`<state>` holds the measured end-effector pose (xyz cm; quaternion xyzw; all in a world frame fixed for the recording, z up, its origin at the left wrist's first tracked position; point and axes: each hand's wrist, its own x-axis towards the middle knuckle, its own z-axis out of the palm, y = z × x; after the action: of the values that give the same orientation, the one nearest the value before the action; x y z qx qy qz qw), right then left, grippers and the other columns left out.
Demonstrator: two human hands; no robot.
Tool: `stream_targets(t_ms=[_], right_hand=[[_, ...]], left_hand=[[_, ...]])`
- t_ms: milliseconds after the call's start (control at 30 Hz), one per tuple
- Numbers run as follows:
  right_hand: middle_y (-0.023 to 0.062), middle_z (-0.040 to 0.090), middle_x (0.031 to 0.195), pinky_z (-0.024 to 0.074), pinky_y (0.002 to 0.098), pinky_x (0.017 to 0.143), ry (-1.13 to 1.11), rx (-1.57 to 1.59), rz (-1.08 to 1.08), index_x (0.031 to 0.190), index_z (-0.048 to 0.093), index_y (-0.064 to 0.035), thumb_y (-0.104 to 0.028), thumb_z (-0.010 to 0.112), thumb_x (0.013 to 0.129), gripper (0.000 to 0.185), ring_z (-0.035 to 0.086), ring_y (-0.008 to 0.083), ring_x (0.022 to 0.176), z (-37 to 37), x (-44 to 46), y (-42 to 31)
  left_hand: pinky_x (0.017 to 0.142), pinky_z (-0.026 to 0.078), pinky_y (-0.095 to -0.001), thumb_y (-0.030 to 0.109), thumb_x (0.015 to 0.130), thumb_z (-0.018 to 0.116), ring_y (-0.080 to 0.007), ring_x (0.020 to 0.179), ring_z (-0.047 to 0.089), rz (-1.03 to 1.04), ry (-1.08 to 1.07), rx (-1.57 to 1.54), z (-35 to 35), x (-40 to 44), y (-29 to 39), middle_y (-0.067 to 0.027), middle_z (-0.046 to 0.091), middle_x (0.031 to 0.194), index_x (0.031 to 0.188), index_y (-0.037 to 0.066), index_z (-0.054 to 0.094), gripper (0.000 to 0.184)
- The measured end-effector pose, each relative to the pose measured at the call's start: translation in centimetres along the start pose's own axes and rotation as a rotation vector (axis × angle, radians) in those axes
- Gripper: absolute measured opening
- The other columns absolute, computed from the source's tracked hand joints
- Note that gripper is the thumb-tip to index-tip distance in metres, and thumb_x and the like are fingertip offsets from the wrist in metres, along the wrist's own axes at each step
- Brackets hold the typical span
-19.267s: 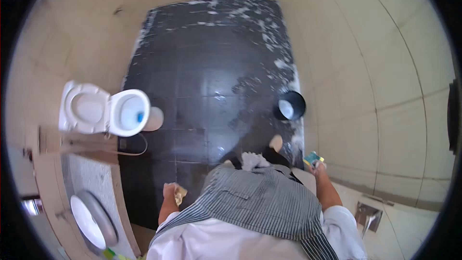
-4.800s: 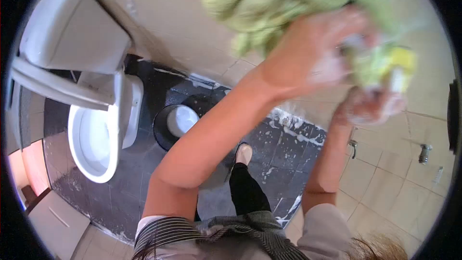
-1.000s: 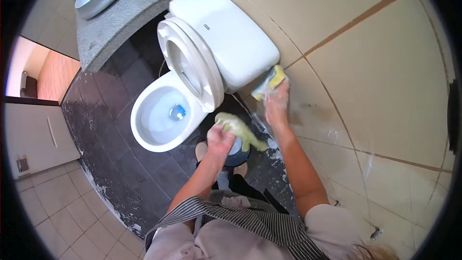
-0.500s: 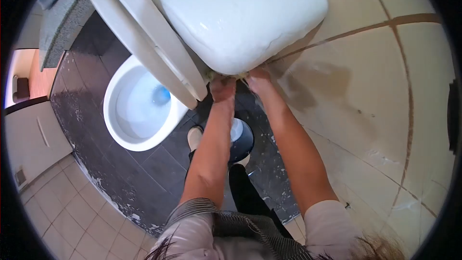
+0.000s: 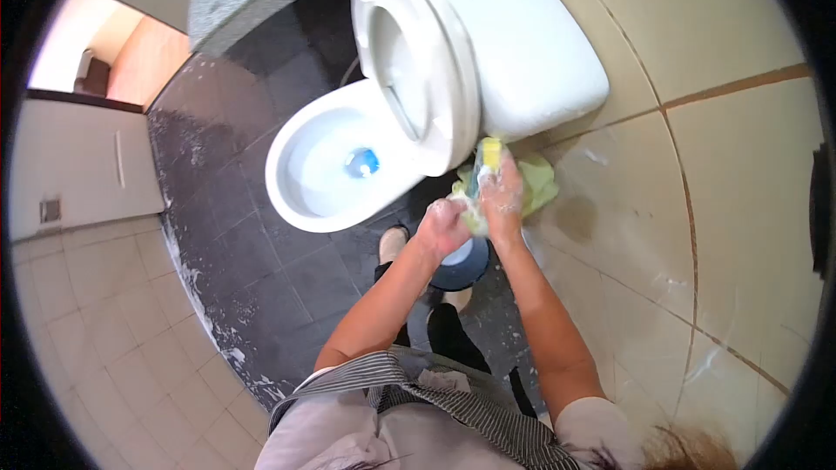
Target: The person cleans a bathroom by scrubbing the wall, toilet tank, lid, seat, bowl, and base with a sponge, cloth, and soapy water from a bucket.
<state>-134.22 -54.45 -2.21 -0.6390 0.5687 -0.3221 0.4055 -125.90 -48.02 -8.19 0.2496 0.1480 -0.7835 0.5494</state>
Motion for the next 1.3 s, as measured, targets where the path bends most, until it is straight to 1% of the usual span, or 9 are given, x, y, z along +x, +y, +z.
stream_targets(t_ms=[300,333,600,900,1033,1100,1133,1200,1300], right_hand=[[0.0225,0.054,0.092,0.0454,0.0412,0.078,-0.085,-0.311,-0.557,0.100,0.055,0.0023,-0.009,0.051,0.076,0.026,0.055,0.0373,0.085,6.1,0.4,0.6],[0.0221,0.054,0.094,0.0461,0.0395,0.078,-0.314,-0.371,-0.240,0.100,0.056,0.0015,-0.009,0.052,0.076,0.027,0.055,0.0364,0.087,6.0,-0.7,-2.9],[0.0214,0.050,0.104,0.0455,0.0448,0.078,-0.592,-0.416,-0.294,0.110,0.054,-0.0071,-0.016,0.043,0.086,0.027,0.054,0.0375,0.089,17.9,-4.2,-5.0],[0.0281,0.050,0.108,0.0408,0.0456,0.086,-0.233,-0.667,-0.152,0.131,0.034,-0.0035,-0.008,0.043,0.078,0.054,0.052,0.0404,0.095,28.3,14.9,5.5],[0.0245,0.055,0.103,0.0436,0.0407,0.082,-0.057,-0.406,-0.487,0.119,0.044,0.0057,-0.012,0.044,0.080,0.042,0.054,0.0362,0.090,33.7,17.9,-0.7],[0.0170,0.059,0.096,0.0470,0.0326,0.072,-0.080,-0.793,-0.786,0.109,0.052,0.0056,-0.008,0.047,0.078,0.034,0.058,0.0231,0.077,36.5,11.6,-6.0],[0.0141,0.061,0.092,0.0486,0.0309,0.065,0.357,-1.429,-1.229,0.109,0.051,0.0065,-0.009,0.050,0.077,0.036,0.059,0.0206,0.070,37.8,6.9,-7.2],[0.0145,0.060,0.093,0.0496,0.0321,0.065,-0.710,-0.578,-0.824,0.112,0.051,0.0051,-0.015,0.052,0.077,0.040,0.060,0.0239,0.073,37.6,-2.5,-13.8],[0.0183,0.053,0.106,0.0379,0.0500,0.089,-0.918,-0.115,-0.665,0.112,0.052,0.0013,-0.018,0.047,0.081,0.037,0.049,0.0308,0.105,34.6,-3.1,-16.9]], left_hand=[[0.080,0.048,-0.0329,-0.009,0.067,0.034,-0.0226,0.093,0.055,0.486,0.508,0.924,2.1,-16.8,10.1,-0.0158,0.042,0.126,0.142,0.016,0.015,0.081],[0.083,0.046,-0.0321,-0.008,0.069,0.035,-0.0221,0.097,0.053,0.459,0.456,0.899,2.0,-18.1,11.3,-0.0149,0.041,0.127,0.141,0.014,0.015,0.079],[0.091,0.039,-0.0306,0.017,0.086,0.048,-0.0199,0.110,0.046,0.402,0.597,0.500,-12.6,-24.3,18.4,-0.0102,0.047,0.123,0.130,0.002,0.035,0.049],[0.091,0.040,-0.0321,0.001,0.068,0.063,-0.0209,0.108,0.049,0.208,0.683,0.529,-22.4,-25.8,23.6,-0.0103,0.050,0.122,0.127,-0.003,0.039,0.064],[0.088,0.043,-0.0326,0.005,0.070,0.062,-0.0222,0.103,0.053,0.252,0.860,0.531,-22.0,-27.4,25.6,-0.0105,0.054,0.116,0.122,-0.003,0.045,0.055],[0.087,0.044,-0.0341,0.020,0.076,0.060,-0.0236,0.101,0.055,0.432,0.741,0.406,-22.4,-28.3,26.2,-0.0123,0.055,0.114,0.118,-0.003,0.048,0.049],[0.087,0.044,-0.0341,0.020,0.076,0.060,-0.0236,0.101,0.055,0.430,0.739,0.406,-21.4,-28.2,26.8,-0.0123,0.055,0.114,0.118,-0.003,0.048,0.049],[0.087,0.043,-0.0359,0.042,0.080,0.055,-0.0252,0.099,0.055,0.464,0.319,0.274,-18.6,-28.1,28.3,-0.0140,0.054,0.115,0.119,-0.001,0.047,0.059],[0.087,0.043,-0.0372,0.053,0.080,0.051,-0.0257,0.099,0.055,0.523,0.545,0.196,-18.0,-27.5,28.2,-0.0136,0.054,0.116,0.122,0.000,0.045,0.067]])
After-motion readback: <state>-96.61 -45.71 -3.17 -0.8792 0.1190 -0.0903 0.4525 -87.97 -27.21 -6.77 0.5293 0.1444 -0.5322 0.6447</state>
